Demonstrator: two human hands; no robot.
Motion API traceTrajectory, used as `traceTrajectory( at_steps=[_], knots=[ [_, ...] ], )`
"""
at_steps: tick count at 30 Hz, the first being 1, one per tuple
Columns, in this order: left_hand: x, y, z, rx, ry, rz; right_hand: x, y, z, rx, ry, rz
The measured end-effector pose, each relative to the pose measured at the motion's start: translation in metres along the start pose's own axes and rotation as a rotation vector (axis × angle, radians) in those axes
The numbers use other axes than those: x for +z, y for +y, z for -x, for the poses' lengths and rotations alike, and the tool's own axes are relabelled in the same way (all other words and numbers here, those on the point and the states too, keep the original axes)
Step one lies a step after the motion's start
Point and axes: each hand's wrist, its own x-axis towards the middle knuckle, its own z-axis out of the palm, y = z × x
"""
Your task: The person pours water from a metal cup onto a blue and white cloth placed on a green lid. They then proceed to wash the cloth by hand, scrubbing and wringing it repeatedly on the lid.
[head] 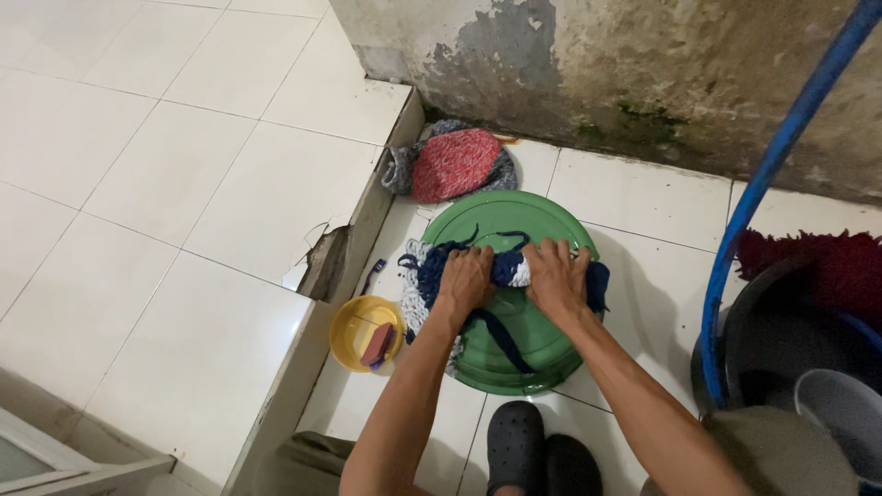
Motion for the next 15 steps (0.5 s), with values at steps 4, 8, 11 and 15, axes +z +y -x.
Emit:
traceTrajectory(
  at_steps=[4,8,11,15],
  knots=[
    [0.022,0.014,-0.013,-0.032,0.040,-0.240,-0.004,0.013,-0.003,-0.004,-0.052,0.014],
    [0.032,0.035,-0.015,-0.098,-0.030,-0.327,0.005,0.024,0.000,0.019,-0.092,0.102],
    [0.036,0.036,-0.013,-0.087,0.035,-0.304,0.008,0.022,-0.002,0.049,-0.176,0.169],
    [0.046,0.029,-0.018,-0.062,0.077,-0.279,-0.001,0.014,-0.012,0.055,-0.301,0.071]
  ],
)
